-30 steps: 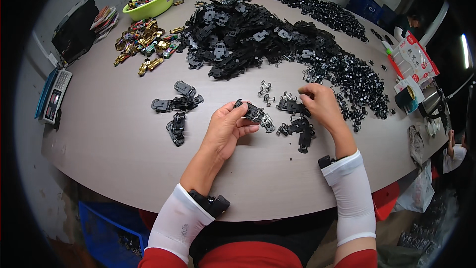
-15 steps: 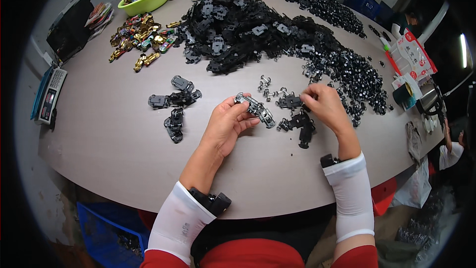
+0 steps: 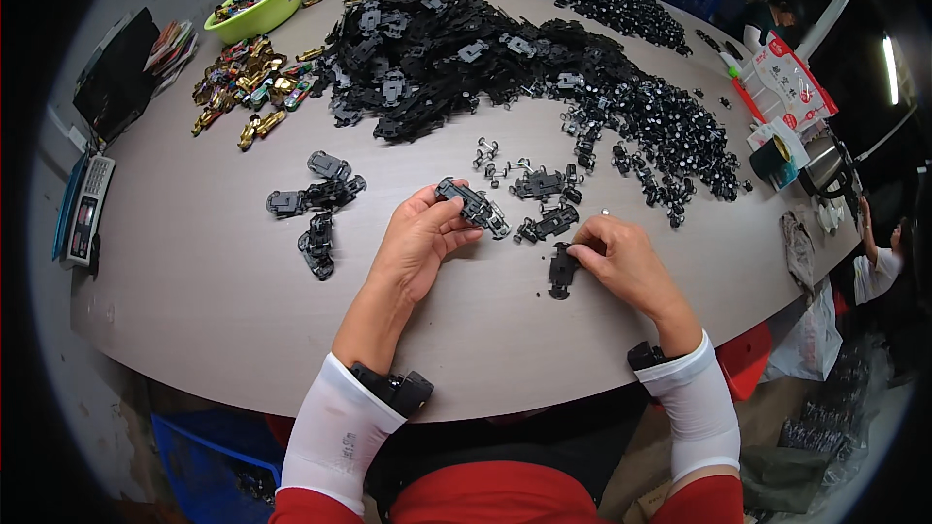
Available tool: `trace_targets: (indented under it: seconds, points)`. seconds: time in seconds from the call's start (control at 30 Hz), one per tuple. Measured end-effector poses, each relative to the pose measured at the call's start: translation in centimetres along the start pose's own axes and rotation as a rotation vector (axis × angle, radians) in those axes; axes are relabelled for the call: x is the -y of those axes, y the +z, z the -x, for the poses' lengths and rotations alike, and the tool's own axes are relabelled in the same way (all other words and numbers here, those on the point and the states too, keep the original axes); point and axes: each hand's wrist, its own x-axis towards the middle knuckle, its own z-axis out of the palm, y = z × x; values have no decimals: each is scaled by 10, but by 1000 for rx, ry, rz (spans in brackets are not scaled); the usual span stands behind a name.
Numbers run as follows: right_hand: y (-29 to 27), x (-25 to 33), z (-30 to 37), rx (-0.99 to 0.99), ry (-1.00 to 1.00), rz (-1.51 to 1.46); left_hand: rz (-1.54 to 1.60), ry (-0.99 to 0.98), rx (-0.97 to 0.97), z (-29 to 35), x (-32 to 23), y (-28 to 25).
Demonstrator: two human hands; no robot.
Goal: The person assembles small black lock mechanisms by hand at a table. They pick up lock bodies and pins from a large pile, insert the pins into the bodies, and place the finished units into a separate pile. The process is repetitive and involves handling multiple small components.
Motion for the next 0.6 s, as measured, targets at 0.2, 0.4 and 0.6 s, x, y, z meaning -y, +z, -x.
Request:
trace_targets:
  seconds: [0.2, 0.4, 0.6]
  points:
    - [12, 10, -19, -72, -35, -98, -16, 4, -19, 1, 1, 1]
    - [26, 15, -32, -27, -184, 130, -57, -7, 25, -1, 6, 1]
    - [28, 30, -43, -110, -183, 42, -189, 51, 38, 1, 7, 5]
